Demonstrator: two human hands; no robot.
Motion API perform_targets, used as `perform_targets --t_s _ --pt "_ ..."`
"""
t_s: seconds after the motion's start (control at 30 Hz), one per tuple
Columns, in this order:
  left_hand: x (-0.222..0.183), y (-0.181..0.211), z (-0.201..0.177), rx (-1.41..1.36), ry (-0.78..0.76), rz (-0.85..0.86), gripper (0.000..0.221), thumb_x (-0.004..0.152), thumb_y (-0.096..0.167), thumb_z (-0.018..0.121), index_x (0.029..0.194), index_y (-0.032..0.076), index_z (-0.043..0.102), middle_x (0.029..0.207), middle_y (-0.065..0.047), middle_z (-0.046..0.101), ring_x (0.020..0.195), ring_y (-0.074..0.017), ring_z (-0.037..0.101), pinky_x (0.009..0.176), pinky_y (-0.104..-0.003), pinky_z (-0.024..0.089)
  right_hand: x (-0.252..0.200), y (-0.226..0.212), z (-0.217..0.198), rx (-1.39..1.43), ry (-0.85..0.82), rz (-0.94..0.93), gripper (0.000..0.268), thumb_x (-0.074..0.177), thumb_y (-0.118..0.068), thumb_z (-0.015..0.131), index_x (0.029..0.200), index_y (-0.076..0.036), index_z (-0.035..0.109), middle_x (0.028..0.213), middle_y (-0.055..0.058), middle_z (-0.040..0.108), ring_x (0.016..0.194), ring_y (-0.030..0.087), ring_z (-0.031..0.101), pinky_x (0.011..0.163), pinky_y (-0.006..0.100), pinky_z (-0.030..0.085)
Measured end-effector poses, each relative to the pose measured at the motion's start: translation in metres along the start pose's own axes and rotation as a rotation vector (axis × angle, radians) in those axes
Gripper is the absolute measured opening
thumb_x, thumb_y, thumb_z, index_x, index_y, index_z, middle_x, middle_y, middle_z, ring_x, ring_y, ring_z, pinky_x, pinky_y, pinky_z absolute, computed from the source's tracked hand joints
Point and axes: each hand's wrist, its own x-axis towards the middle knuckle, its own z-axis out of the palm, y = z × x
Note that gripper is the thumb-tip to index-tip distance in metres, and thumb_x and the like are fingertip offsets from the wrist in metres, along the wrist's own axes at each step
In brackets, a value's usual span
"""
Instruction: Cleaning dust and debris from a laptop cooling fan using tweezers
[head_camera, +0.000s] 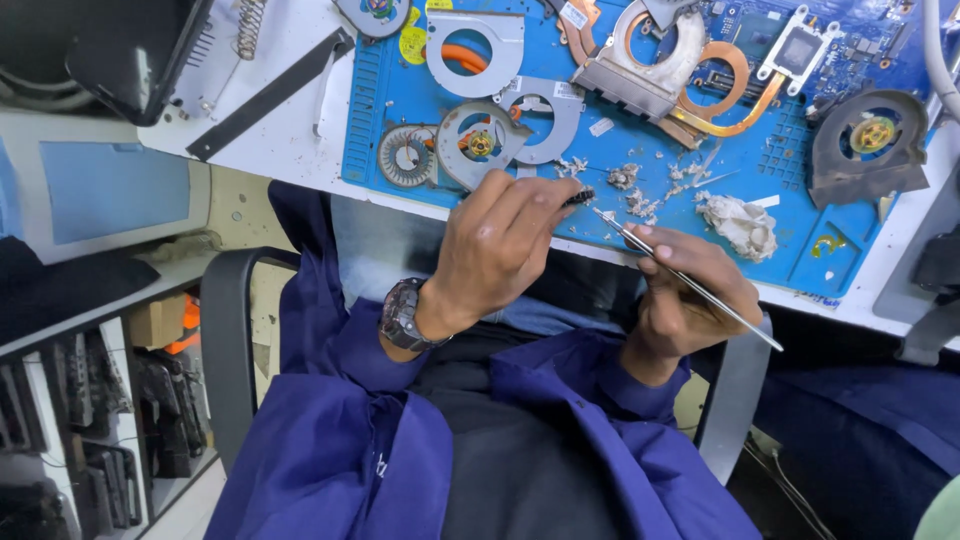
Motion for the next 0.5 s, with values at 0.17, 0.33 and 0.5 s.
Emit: perform_targets --t_s 0.17,0.33,0.5 --pt "0.001 -0.002 -0.001 -0.028 0.028 0.011 0.026 0.105 0.010 0.063 0.131 0.010 0.069 0.090 -0.005 0.065 0.075 -0.0228 0.056 0.071 -0.032 0.060 -0.003 0.008 -0.003 -0.008 -0.024 -0.044 0.021 0.085 0.009 0.083 0.080 0.014 0.063 0.078 0.037 0.069 0.073 0.048 0.075 0.068 0.049 0.062" --pt "0.000 0.002 0.003 -0.169 0.055 -0.039 0.029 0.104 0.011 0.066 0.133 0.010 0.070 0.095 -0.007 0.072 0.073 -0.0234 0.058 0.070 -0.034 0.060 -0.002 0.007 -0.002 -0.039 -0.042 -0.048 0.022 0.085 0.010 0.083 0.080 0.016 0.063 0.078 0.038 0.069 0.074 0.049 0.075 0.067 0.050 0.062" --pt "-0.005 0.005 0.007 -0.263 0.058 -0.098 0.029 0.103 0.011 0.067 0.133 0.010 0.070 0.091 -0.007 0.072 0.072 -0.0240 0.060 0.068 -0.034 0.060 -0.005 0.010 -0.008 -0.032 -0.060 -0.042 0.021 0.087 0.008 0.081 0.083 0.017 0.063 0.081 0.039 0.069 0.075 0.049 0.075 0.070 0.050 0.062"
